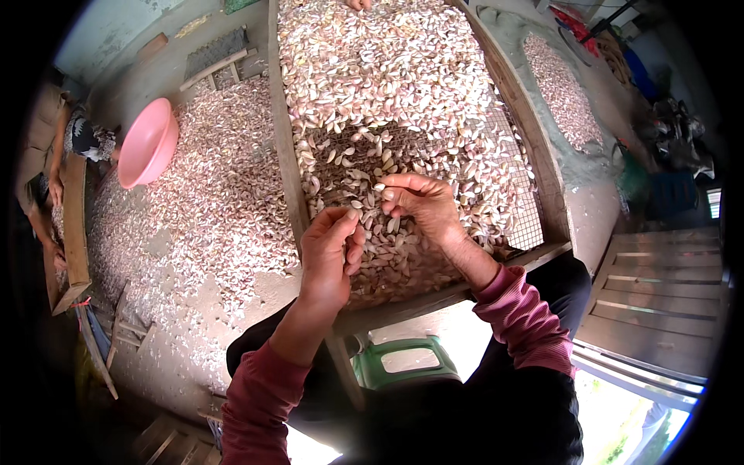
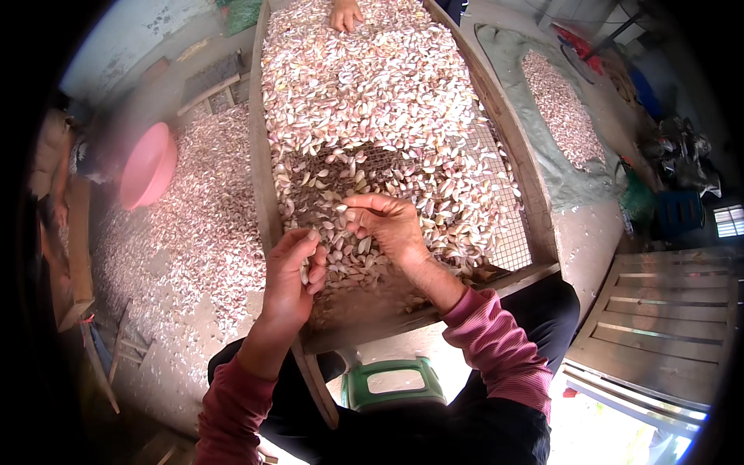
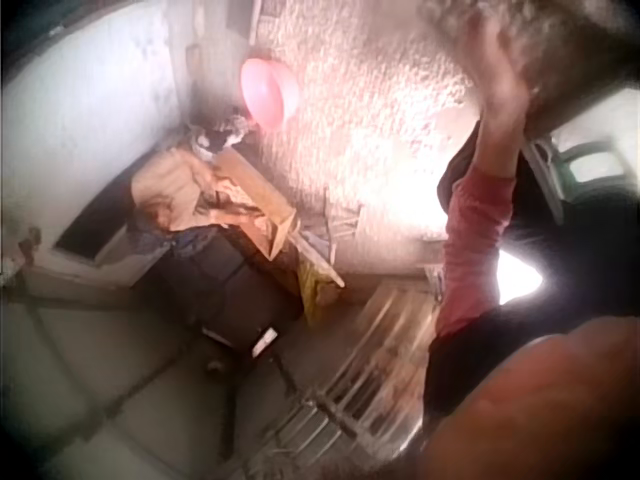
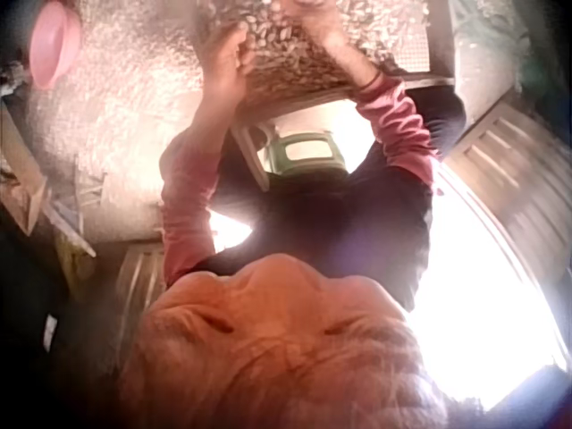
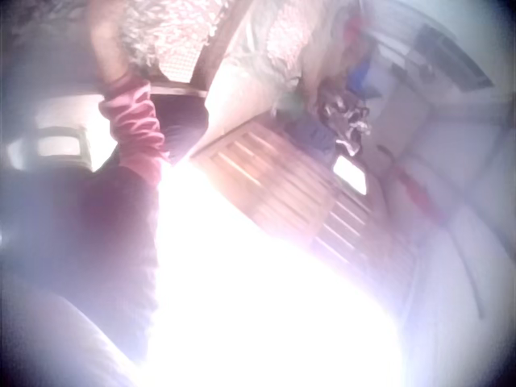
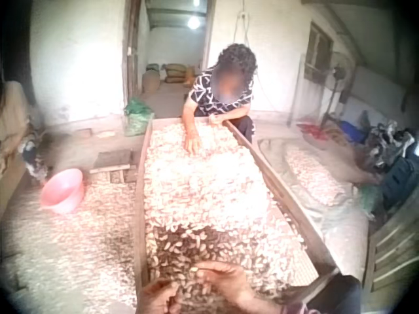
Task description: The person sorts garlic cloves by hand, picking them from a wooden mesh tray and placing individual cloves into a small pile or a separate container while seated.
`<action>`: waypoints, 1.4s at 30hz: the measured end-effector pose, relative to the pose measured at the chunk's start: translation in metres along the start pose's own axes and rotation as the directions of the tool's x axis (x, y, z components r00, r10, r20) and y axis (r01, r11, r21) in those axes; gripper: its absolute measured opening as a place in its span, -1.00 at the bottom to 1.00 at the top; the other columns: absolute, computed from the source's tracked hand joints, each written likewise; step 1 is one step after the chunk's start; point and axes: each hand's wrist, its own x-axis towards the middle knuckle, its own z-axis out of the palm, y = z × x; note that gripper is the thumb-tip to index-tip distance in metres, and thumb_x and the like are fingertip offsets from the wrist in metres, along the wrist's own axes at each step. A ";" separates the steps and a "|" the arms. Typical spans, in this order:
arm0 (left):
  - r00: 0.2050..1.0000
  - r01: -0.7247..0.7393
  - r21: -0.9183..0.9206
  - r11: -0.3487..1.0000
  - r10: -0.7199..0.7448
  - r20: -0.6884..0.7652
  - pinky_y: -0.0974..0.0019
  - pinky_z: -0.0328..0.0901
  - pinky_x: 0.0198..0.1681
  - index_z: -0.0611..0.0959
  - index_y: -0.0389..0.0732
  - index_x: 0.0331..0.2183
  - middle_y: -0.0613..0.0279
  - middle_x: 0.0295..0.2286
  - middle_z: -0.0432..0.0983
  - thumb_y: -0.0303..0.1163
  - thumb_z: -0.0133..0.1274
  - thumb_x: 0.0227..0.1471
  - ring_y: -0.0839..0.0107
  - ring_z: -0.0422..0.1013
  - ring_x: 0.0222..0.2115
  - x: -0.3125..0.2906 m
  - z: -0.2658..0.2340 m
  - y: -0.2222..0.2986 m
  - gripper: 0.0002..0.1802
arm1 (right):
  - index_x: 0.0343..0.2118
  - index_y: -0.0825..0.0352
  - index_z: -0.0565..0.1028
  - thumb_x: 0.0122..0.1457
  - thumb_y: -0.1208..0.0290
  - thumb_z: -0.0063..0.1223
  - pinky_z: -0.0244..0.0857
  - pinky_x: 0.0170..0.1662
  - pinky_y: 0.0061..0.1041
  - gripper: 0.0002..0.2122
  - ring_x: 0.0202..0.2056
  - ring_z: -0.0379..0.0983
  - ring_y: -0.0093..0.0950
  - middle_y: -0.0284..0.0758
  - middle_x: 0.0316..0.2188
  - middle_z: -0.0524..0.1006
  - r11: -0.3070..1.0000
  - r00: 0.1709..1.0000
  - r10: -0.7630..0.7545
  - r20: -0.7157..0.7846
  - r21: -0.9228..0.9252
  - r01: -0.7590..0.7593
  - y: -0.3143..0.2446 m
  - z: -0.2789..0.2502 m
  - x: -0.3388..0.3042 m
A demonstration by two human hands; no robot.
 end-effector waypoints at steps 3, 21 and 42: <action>1.000 0.007 0.030 1.000 -0.006 -0.012 0.56 0.00 -0.72 0.50 -0.14 -0.28 0.37 -0.58 0.40 -0.33 0.06 0.16 0.66 0.19 -0.72 0.001 0.004 -0.003 -0.87 | -0.21 0.39 0.59 0.16 0.59 0.13 0.38 -0.38 -0.71 -0.85 -0.45 0.48 -0.70 -0.40 -0.38 0.63 1.000 1.000 -0.011 -0.010 -0.001 0.011 -0.003 -0.002 -0.005; 0.995 -0.093 0.151 0.984 0.088 0.038 0.60 -0.02 -0.72 0.58 -0.16 -0.26 0.44 -0.55 0.38 -0.24 -0.03 0.24 0.73 0.16 -0.70 0.008 0.024 -0.020 -0.79 | -0.33 0.39 0.56 0.14 0.61 0.15 0.40 -0.31 -0.64 -0.95 -0.41 0.48 -0.67 -0.42 -0.44 0.59 0.941 0.951 -0.307 0.030 -0.141 0.308 0.014 0.005 -0.029; 0.999 0.029 -0.113 0.993 -0.027 0.023 0.52 -0.01 -0.66 0.43 -0.08 -0.29 0.38 -0.57 0.27 -0.31 -0.05 0.13 0.63 0.09 -0.70 -0.003 0.021 0.007 -0.89 | -0.30 0.27 0.60 0.11 0.56 0.14 0.56 -0.34 -0.47 -0.89 -0.42 0.54 -0.46 -0.27 -0.35 0.59 0.112 0.825 -0.424 0.374 -0.882 0.457 -0.003 -0.071 0.040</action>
